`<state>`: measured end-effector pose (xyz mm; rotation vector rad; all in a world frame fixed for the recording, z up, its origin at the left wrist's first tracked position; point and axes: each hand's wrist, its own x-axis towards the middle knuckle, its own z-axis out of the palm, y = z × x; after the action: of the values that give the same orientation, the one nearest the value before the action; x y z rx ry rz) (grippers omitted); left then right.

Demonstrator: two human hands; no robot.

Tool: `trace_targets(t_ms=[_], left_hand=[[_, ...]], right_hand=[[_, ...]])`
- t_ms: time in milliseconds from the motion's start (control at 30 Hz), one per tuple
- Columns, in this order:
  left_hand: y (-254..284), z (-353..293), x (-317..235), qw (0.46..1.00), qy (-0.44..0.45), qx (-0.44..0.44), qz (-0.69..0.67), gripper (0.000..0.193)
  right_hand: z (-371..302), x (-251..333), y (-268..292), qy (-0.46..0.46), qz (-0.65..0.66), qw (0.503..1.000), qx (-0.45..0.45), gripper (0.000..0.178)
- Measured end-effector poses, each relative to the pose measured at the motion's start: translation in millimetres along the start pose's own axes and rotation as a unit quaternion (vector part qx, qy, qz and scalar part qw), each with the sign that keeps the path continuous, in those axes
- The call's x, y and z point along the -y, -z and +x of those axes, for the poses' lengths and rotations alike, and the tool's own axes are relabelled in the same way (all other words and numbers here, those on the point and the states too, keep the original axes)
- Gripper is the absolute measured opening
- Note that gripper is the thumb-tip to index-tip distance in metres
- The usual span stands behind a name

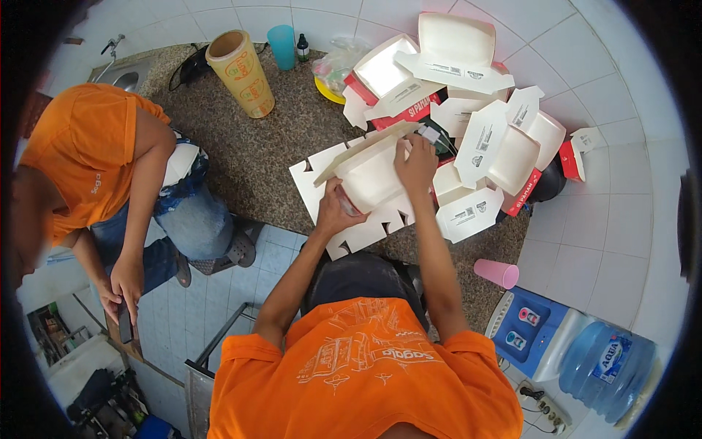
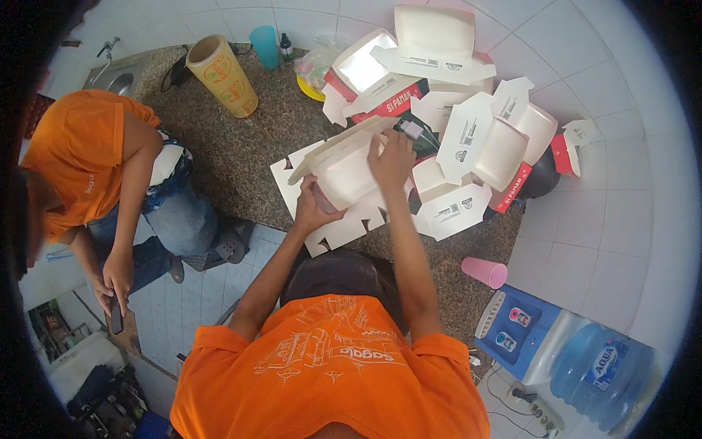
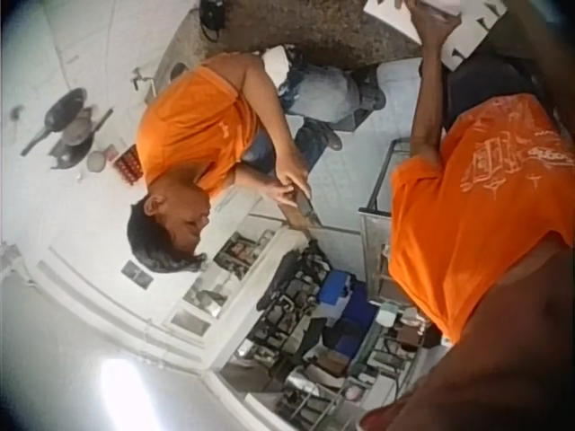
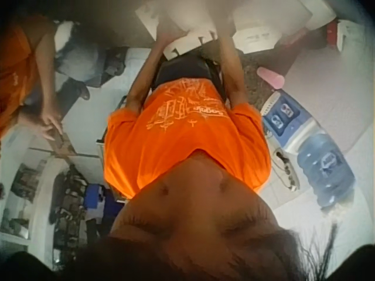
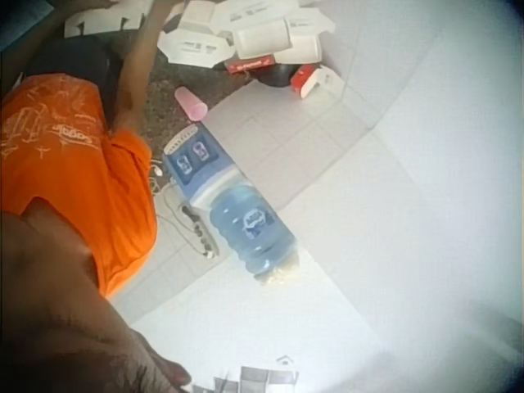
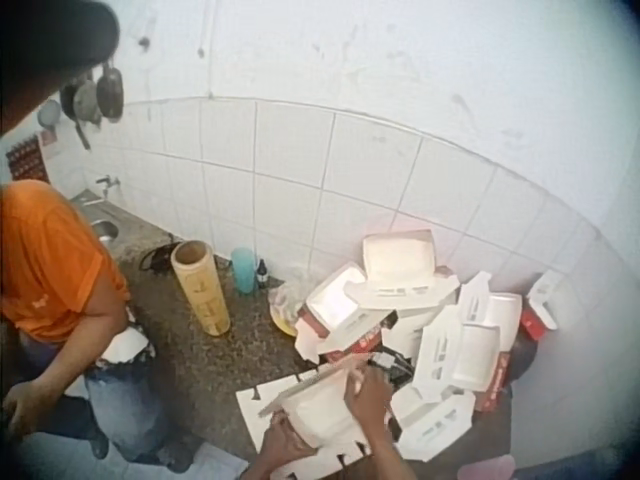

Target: The person assembles cardboard food boxes by hand, folding the flaps together and stacking the completed boxes on a counter.

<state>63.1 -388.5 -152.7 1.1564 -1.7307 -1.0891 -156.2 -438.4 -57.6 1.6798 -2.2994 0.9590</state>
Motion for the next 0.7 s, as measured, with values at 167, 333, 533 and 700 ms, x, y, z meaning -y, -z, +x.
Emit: trace_targets(t_ms=[167, 333, 533, 700], left_hand=[[23, 1, -2, 0.997, -0.067, 0.016, 0.026, 0.102], [24, 5, -12, 0.997, -0.071, 0.017, 0.023, 0.1], [25, 5, 8, 0.994, -0.104, 0.012, -0.031, 0.087], [16, 0, 11, 0.996, -0.084, -0.002, -0.031, 0.078]], right_hand=[[7, -48, -28, -0.11, 0.07, 0.936, 0.326, 0.065], [0, -60, -40, -0.092, 0.13, 0.949, 0.273, 0.056], [-4, -52, -41, -0.063, 0.109, 0.967, 0.223, 0.049], [-3, -48, -35, -0.065, 0.1, 0.968, 0.22, 0.049]])
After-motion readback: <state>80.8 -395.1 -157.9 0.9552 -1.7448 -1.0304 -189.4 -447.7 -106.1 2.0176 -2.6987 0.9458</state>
